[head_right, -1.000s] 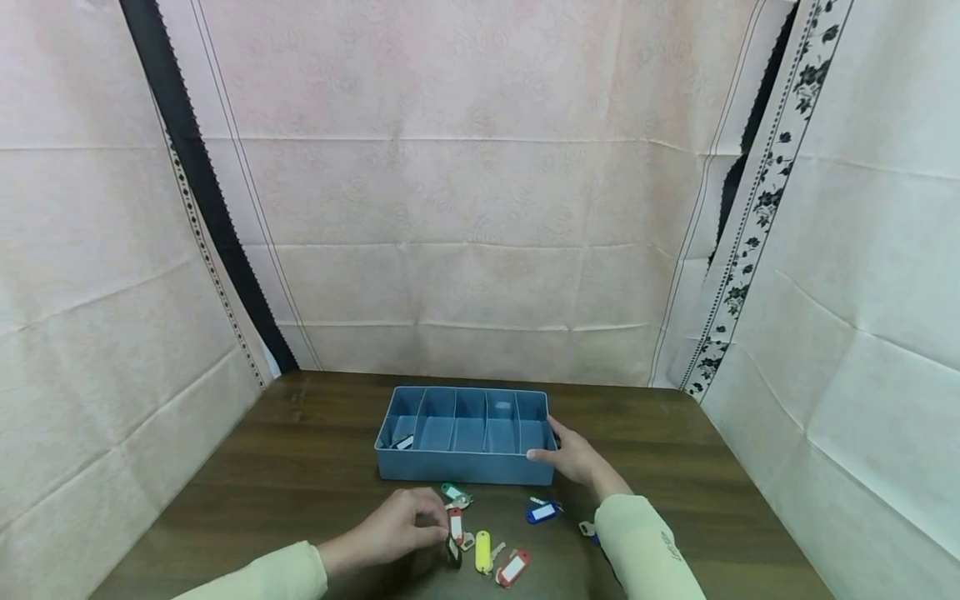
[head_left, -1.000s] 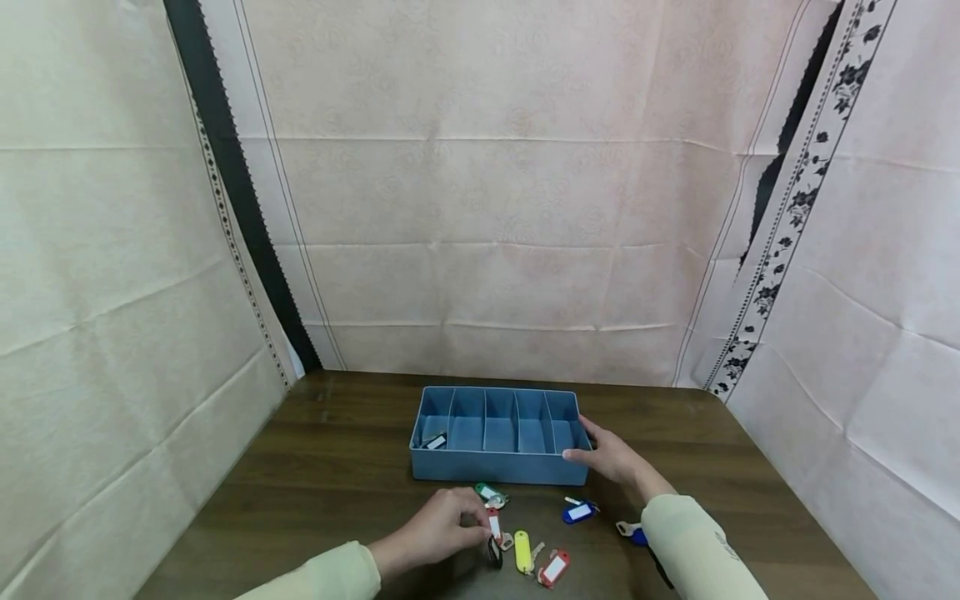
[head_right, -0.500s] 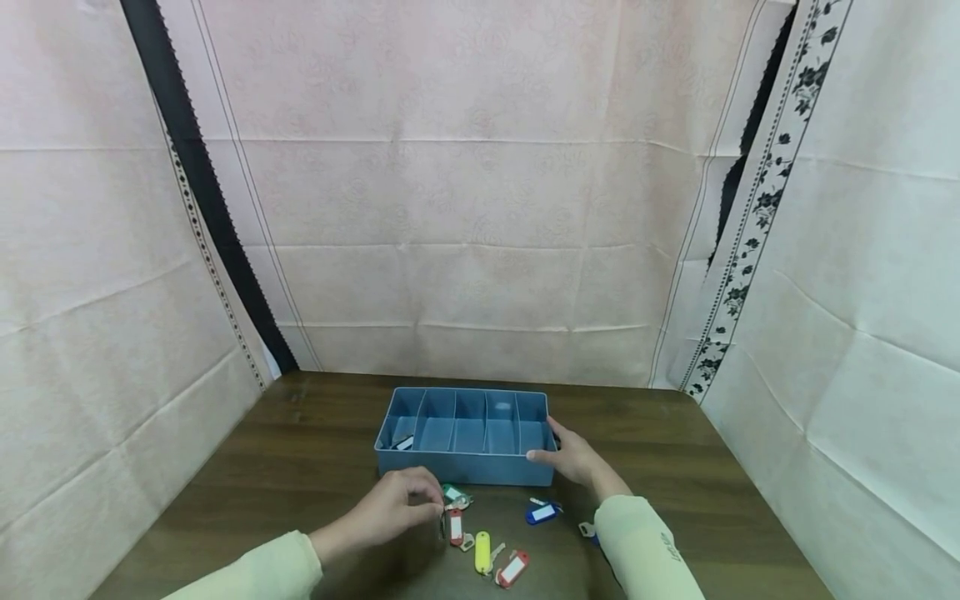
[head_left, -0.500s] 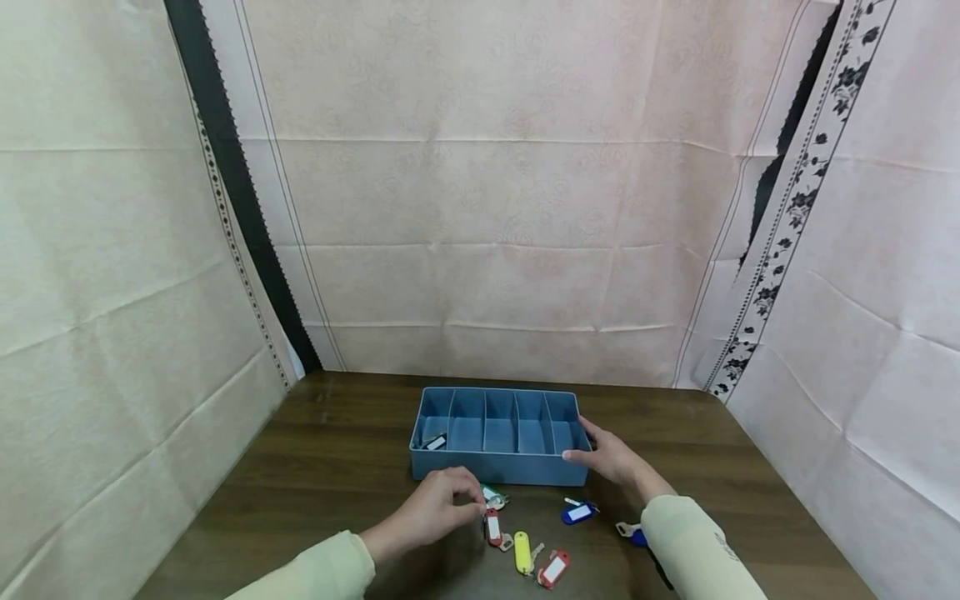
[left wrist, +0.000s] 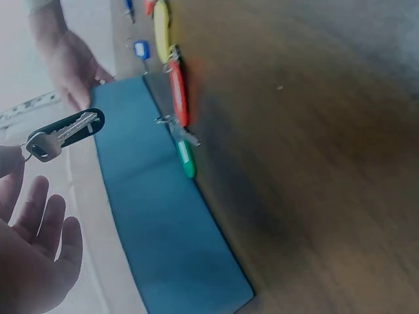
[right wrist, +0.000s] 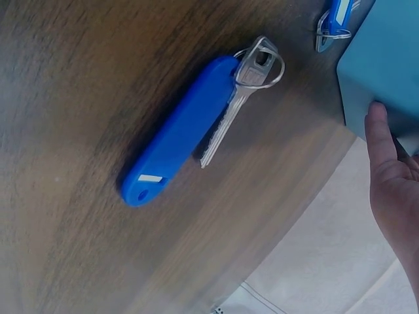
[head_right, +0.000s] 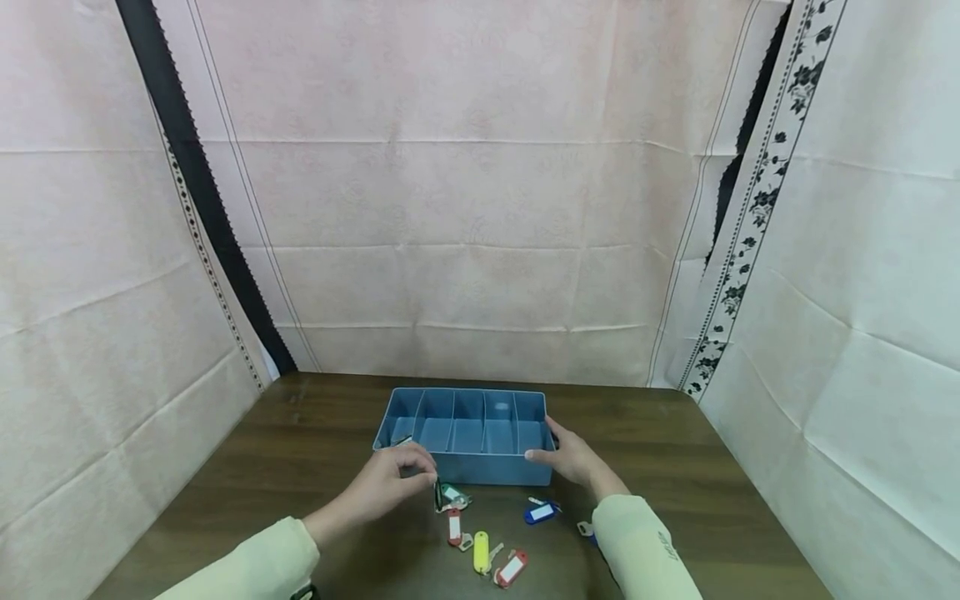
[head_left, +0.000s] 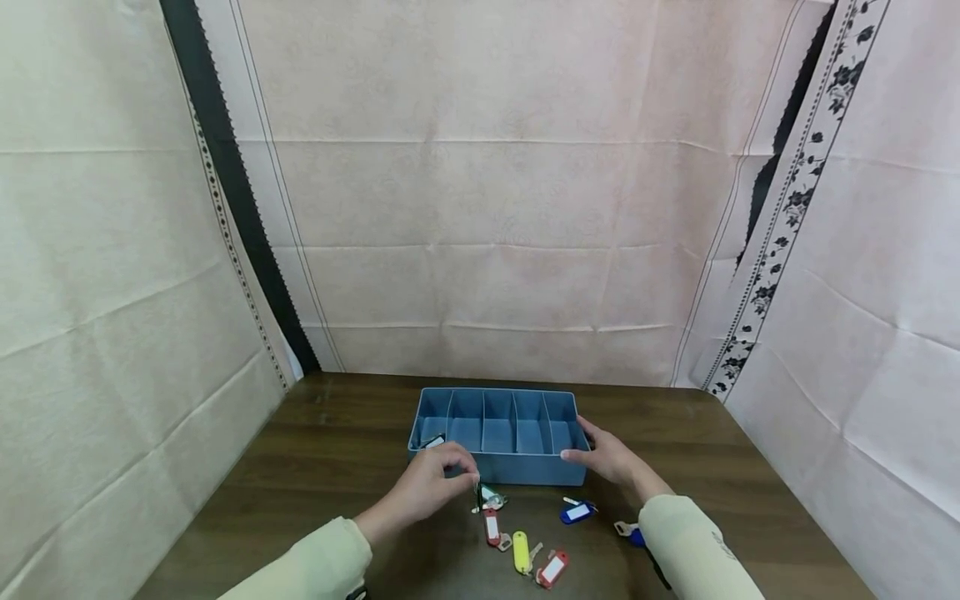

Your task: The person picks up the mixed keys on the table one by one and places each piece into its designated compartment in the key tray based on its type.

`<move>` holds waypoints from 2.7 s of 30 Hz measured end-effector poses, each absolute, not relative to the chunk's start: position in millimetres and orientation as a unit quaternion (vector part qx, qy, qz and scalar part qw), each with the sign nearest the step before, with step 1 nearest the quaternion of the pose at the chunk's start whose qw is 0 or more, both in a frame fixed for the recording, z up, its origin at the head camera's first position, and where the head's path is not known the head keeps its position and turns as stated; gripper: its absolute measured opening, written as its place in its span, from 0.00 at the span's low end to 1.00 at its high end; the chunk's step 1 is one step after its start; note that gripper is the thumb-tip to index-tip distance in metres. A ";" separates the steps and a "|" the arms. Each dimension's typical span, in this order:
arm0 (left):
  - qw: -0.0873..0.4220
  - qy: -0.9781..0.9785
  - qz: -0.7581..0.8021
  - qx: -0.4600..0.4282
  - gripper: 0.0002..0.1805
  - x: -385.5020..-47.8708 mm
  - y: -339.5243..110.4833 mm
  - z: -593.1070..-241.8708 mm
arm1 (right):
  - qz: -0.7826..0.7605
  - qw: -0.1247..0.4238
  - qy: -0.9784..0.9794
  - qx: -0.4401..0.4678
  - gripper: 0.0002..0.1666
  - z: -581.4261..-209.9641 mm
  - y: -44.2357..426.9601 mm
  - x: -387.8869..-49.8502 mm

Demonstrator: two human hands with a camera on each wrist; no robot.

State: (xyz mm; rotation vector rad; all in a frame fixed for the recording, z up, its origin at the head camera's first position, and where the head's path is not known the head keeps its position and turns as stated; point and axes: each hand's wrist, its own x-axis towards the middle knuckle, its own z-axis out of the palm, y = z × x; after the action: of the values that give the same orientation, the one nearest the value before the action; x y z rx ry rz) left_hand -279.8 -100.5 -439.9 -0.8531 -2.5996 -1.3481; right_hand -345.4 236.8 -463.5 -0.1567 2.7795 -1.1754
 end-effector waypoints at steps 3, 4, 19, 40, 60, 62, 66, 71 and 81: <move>0.052 -0.850 -0.456 -0.258 0.06 -283.1 -102.1 -435.5 | -0.388 0.059 0.918 -0.052 0.60 -463.0 237.3 -346.8; 0.054 -0.847 -0.464 -0.253 0.06 -284.4 -102.8 -434.4 | -0.388 0.059 0.918 -0.052 0.60 -463.0 237.6 -347.1; 0.110 -0.828 -0.515 -0.191 0.04 -307.2 -114.4 -416.5 | -0.389 0.059 0.918 -0.055 0.58 -464.4 238.5 -347.9; 0.170 -0.819 -0.527 -0.149 0.04 -326.2 -124.5 -393.0 | -0.387 0.051 0.919 -0.060 0.59 -462.2 237.9 -348.2; 0.214 -0.816 -0.531 -0.081 0.05 -359.8 -142.4 -405.3 | -0.416 0.048 0.906 -0.056 0.59 -466.9 238.4 -347.8; 0.216 -0.815 -0.533 -0.077 0.06 -363.5 -145.6 -406.2 | -0.417 0.047 0.906 -0.056 0.59 -466.8 237.8 -348.3; 0.221 -0.813 -0.535 -0.068 0.07 -369.9 -147.9 -404.4 | -0.413 0.048 0.908 -0.058 0.59 -465.0 237.7 -349.1; 0.223 -0.813 -0.535 -0.058 0.08 -376.2 -144.9 -404.0 | -0.408 0.047 0.910 -0.062 0.58 -462.4 237.9 -347.6; 0.211 -0.814 -0.539 -0.043 0.09 -390.3 -135.2 -407.8 | -0.411 0.055 0.908 -0.062 0.59 -462.1 238.6 -348.3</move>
State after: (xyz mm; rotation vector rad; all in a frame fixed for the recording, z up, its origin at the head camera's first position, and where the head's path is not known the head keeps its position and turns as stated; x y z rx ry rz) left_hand -390.3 -135.2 -407.8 -0.1191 -2.2629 -1.4994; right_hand -348.3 238.6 -462.1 -0.1894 2.7563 -1.2475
